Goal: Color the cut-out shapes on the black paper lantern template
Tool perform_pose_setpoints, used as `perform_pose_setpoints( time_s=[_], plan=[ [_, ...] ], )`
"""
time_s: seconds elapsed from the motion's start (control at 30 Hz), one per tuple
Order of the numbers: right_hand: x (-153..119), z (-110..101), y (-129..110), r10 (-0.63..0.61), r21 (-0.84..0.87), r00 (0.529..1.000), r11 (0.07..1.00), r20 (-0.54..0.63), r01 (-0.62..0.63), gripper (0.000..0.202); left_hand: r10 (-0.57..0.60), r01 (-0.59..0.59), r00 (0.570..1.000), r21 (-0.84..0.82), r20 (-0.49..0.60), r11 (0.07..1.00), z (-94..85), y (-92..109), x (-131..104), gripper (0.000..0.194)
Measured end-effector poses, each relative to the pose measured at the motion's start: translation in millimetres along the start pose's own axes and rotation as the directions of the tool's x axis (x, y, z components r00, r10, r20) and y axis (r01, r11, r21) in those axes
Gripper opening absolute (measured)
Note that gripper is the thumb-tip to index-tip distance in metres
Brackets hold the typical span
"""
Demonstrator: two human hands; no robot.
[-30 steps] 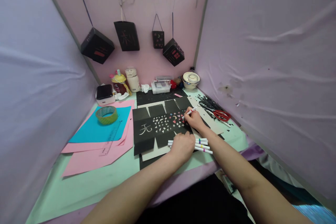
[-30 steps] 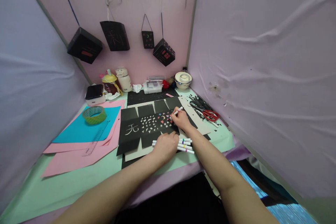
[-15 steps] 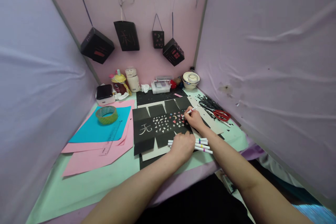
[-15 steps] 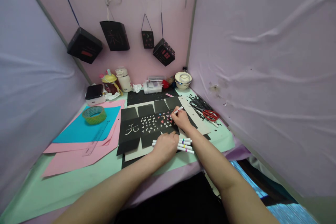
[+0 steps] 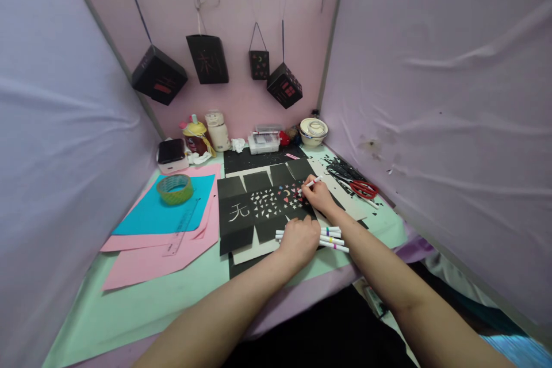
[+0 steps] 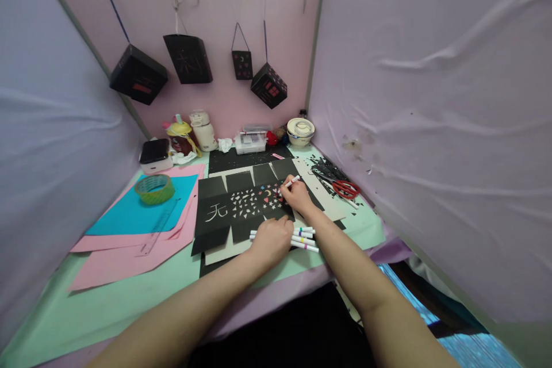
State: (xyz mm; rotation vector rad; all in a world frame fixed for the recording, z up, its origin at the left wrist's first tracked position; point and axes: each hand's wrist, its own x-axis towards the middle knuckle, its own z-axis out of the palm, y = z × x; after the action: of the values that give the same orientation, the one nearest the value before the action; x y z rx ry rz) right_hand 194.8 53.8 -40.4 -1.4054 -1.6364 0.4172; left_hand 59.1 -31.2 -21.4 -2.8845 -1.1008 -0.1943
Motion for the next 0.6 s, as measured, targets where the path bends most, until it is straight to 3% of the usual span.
perform_pose_setpoints(
  time_s=[0.2,0.6],
  plan=[
    [0.2,0.7,1.8,-0.004,0.010,1.000,1.000,-0.007,0.004,0.007,-0.011,0.011,0.999,-0.004,0.039,1.000,-1.7,0.2,-0.2,0.015],
    [1.4,1.2,3.5,-0.006,-0.002,1.000,1.000,-0.017,0.006,0.008,-0.002,0.002,1.000,0.013,-0.013,1.000,2.0,0.0,0.3,0.014]
  ],
)
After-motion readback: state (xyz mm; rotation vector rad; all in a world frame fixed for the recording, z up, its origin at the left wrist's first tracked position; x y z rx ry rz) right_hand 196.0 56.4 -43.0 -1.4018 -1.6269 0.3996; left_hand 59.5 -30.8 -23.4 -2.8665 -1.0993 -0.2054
